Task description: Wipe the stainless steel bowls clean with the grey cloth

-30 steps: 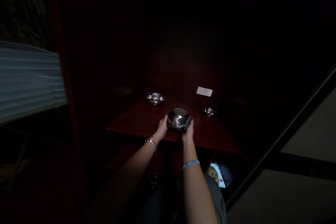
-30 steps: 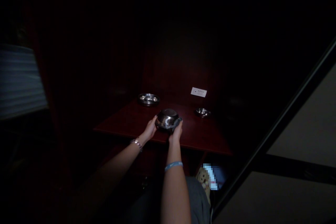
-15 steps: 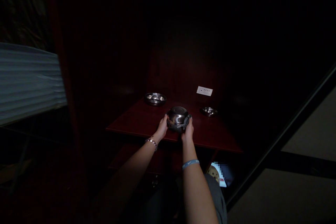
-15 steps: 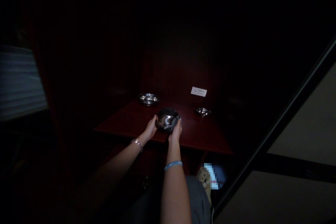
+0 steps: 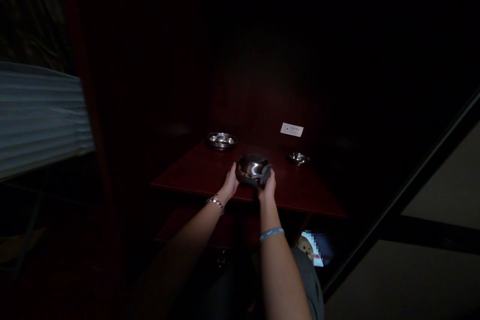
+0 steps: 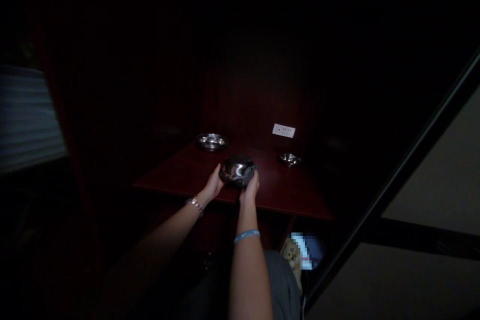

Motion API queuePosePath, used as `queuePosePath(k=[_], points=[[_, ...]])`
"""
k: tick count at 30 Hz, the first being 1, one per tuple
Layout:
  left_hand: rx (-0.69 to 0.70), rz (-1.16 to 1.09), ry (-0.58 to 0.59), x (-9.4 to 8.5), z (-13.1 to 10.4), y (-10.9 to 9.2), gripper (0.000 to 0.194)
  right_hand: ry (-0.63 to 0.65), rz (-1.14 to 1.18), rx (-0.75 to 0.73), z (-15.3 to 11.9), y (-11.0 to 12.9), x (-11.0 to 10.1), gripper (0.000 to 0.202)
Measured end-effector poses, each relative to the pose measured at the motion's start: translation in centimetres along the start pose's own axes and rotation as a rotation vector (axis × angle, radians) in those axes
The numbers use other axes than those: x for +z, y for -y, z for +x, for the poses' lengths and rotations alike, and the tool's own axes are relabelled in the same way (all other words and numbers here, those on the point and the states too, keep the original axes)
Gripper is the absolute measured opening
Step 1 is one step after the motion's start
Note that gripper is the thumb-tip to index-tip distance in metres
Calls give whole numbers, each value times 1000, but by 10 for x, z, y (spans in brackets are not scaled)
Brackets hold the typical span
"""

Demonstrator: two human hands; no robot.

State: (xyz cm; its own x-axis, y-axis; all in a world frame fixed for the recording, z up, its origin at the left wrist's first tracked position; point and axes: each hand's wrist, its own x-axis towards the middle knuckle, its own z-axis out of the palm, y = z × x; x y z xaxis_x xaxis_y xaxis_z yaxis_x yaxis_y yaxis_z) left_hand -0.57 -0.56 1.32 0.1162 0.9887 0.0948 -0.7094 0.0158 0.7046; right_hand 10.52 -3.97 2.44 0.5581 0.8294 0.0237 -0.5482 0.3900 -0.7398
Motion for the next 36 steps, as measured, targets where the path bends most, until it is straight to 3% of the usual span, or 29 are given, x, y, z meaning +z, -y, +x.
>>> queuePosePath(k=[3,12,17,22,27,36], points=[[-12,6,10,0,-1,0,40,-87,71,70,-4,4,3,23],[30,69,45,0,-3,1,46,-146,146,110,-10,15,4,22],[42,67,56,0,-3,1,46,-109,103,71,-7,12,3,23],[13,130,49,-2,-1,4,43,-153,116,64,-1,6,1,24],[9,221,59,-5,-1,6,44,-72,52,9,3,2,0,28],[18,185,61,-3,-4,3,46,-125,109,44,4,-2,0,25]])
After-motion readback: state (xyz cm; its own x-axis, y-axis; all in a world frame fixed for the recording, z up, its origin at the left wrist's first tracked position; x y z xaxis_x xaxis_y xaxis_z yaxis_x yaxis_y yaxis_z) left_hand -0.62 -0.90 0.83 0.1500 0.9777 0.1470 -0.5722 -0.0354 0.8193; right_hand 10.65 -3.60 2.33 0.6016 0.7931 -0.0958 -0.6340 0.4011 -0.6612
